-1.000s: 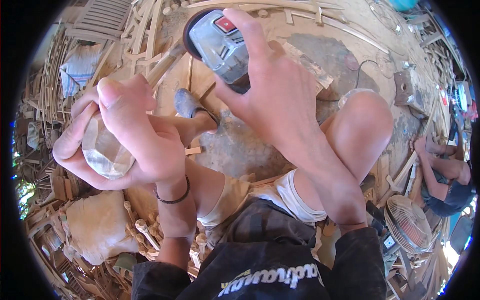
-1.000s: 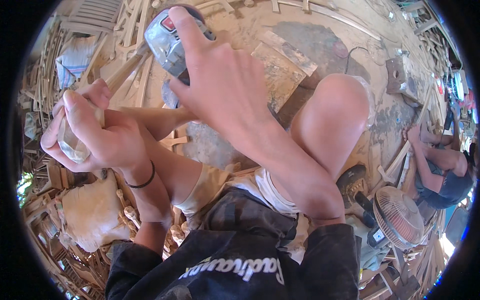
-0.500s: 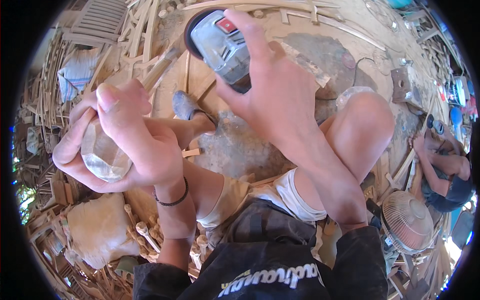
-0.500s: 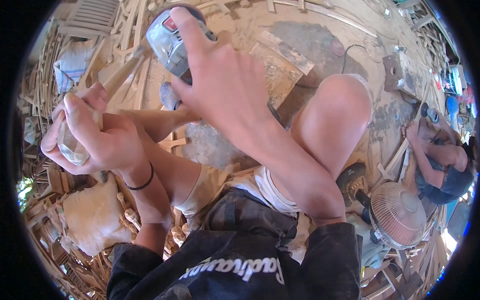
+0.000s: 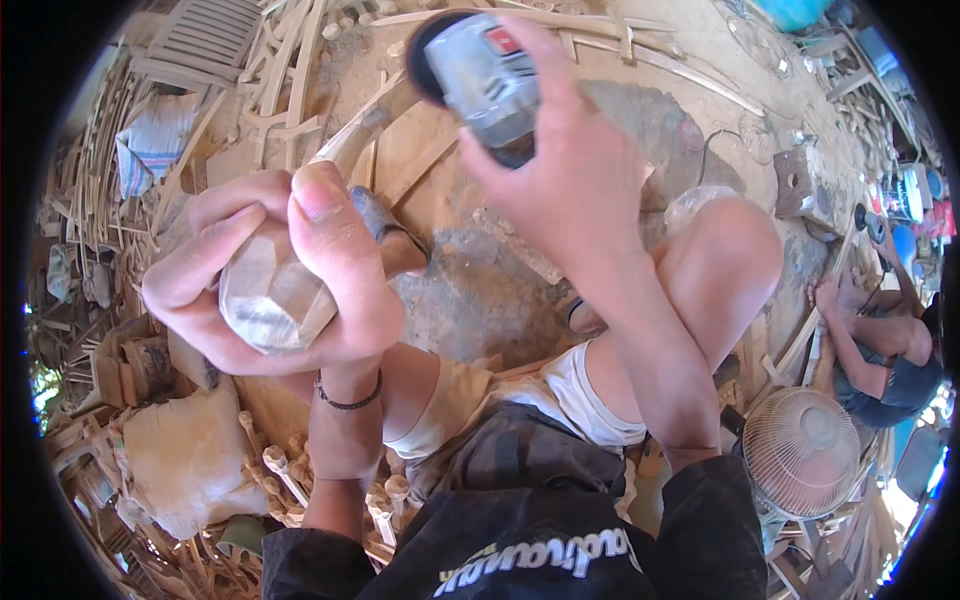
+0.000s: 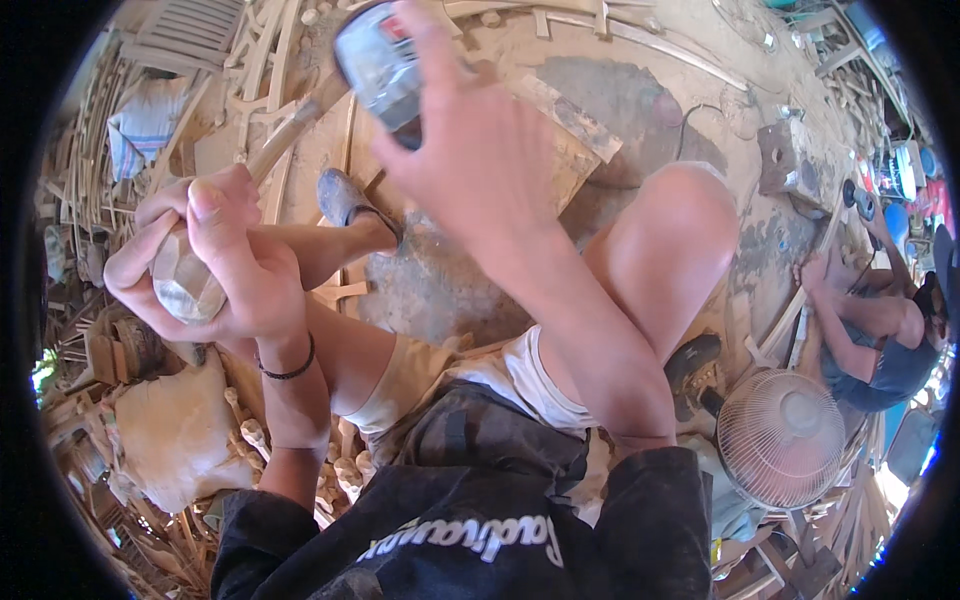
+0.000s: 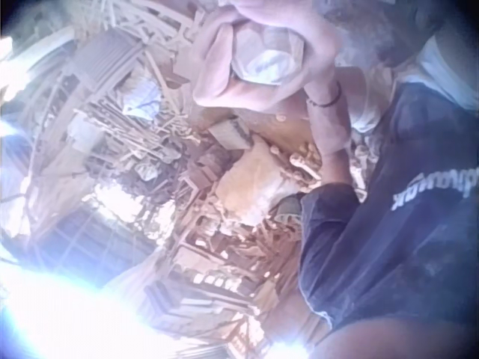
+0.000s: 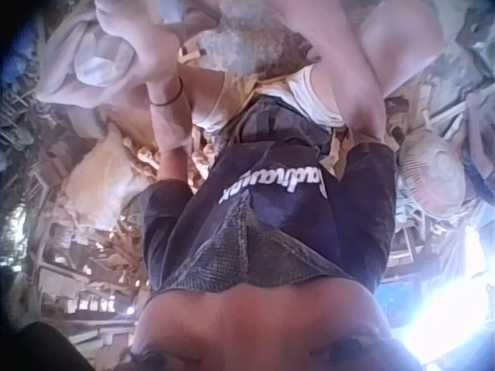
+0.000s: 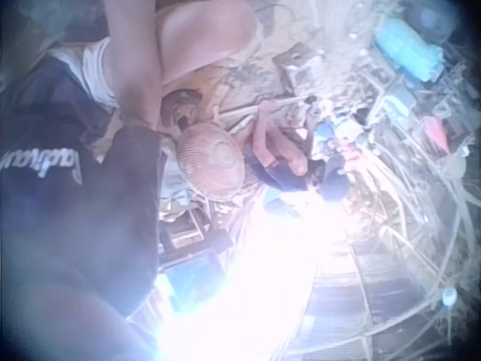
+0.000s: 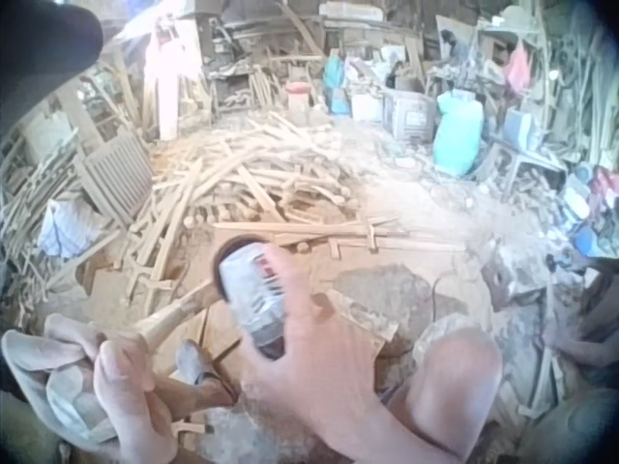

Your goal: The person sands the hilt and blade of a wooden sword using a power sander, then applies adhesive from a bottle to the crossguard area and wipes it with their fingers.

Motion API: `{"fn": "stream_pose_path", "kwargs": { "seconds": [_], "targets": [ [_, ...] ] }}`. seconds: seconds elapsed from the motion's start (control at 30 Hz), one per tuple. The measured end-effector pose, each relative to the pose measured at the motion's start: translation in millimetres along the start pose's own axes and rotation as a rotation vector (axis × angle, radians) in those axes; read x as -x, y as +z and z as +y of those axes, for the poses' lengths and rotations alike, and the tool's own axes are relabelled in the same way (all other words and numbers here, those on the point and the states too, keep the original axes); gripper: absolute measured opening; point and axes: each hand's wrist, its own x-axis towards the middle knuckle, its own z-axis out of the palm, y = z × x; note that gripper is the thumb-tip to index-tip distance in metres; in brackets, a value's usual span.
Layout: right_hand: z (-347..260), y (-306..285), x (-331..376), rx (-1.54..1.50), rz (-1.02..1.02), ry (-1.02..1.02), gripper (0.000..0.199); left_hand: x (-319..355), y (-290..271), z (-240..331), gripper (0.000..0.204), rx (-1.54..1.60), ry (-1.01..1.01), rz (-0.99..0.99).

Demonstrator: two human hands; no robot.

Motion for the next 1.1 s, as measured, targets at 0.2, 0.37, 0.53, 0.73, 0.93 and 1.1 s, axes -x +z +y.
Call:
{"fn": "stream_pose_path", "kwargs": {
  "seconds": [0.2,0.37,0.53,0.73,0.93,1.1],
  "targets": [
    [41.7,-30.7,-2.8,-0.064,0.200,-0.017,0.088,32.6,-10.7,26.2,0.043,0.003,-0.459,0.096],
    [67.4,-52.2,13.9,-0.239,0.271,0.036,0.087,97.2,-39.0,45.2,0.053,0.764,-1.524,0.174],
    [76.2,-73.2,35.9,-0.589,0.239,0.330,0.085,166.4,-37.1,-4.7,0.053,0.318,-1.803,-0.433],
    [104.6,-88.0,55.1,-0.723,0.358,0.436,0.087,227.4,-62.5,40.6,0.051,0.875,-1.726,-0.407],
    [137.6,-105.7,68.2,-0.670,0.392,0.503,0.080,251.5,-86.6,62.4,0.057,0.940,-1.819,-0.588],
    [160.1,-112.6,76.3,-0.643,0.420,0.551,0.058,240.7,-107.3,69.5,0.067,0.919,-1.886,-0.670]
  ]
}}
